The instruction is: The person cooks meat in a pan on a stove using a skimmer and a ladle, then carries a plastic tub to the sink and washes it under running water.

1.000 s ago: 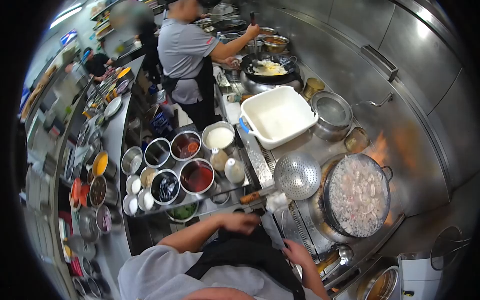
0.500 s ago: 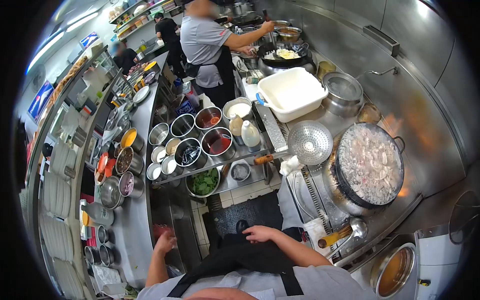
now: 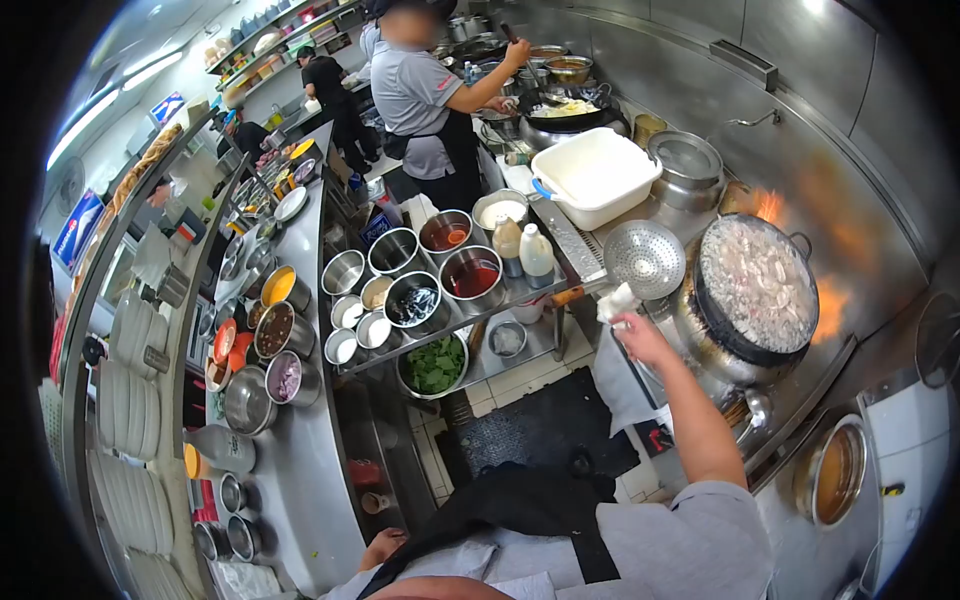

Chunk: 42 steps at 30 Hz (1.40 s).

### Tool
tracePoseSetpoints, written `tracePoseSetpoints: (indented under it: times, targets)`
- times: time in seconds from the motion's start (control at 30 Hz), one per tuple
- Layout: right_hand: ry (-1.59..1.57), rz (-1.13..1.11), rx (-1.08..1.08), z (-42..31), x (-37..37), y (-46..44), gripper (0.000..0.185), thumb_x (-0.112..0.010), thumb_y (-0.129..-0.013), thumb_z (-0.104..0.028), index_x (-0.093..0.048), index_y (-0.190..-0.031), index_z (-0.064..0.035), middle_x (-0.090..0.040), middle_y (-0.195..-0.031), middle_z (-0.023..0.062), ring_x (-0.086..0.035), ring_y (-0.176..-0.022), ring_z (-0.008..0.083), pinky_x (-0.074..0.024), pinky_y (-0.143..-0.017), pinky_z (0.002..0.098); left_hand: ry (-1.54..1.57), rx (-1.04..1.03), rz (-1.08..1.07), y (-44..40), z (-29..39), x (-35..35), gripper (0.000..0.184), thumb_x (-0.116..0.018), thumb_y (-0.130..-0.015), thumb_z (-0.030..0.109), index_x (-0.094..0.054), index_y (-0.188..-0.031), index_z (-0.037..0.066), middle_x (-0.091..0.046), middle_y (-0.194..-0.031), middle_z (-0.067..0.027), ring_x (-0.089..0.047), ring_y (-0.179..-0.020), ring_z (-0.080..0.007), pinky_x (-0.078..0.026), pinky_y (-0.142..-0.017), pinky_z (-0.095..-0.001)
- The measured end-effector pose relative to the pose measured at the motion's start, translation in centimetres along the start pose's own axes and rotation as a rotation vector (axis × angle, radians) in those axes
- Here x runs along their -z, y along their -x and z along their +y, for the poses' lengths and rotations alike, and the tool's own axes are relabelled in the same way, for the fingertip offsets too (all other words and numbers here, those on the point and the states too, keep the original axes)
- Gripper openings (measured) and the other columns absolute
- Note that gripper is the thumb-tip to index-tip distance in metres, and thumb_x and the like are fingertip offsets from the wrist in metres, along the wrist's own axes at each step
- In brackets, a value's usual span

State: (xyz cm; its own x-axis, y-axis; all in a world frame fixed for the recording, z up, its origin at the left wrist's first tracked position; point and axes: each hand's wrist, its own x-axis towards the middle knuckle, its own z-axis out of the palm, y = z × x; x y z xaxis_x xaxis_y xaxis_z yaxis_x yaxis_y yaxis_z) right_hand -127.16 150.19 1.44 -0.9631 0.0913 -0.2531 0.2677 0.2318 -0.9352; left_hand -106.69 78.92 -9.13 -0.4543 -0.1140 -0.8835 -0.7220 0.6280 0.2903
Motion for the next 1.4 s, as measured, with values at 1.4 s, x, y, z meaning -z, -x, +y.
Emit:
tracePoseSetpoints:
  times: [1.4]
  targets:
    - [-0.077, -0.070, -0.382, 11.3, -4.4, 15.9, 0.035, -0.055, -0.086, -0.009, -0.057, -0.121, -0.0049, -0.059, -0.068, 0.0050, -0.063, -0.057, 0.0157, -0.0483, -0.050, 0.0288, -0.907, -0.806, -0.589, -16.9, 24.9, -4.2, 0.021, -0.061, -0.075, 0.024, -0.066, -0.088, 0.007, -0.066, -0.081, -0.0150, -0.065, -0.078, -0.0313, -0.052, -0.070, -0.0416]
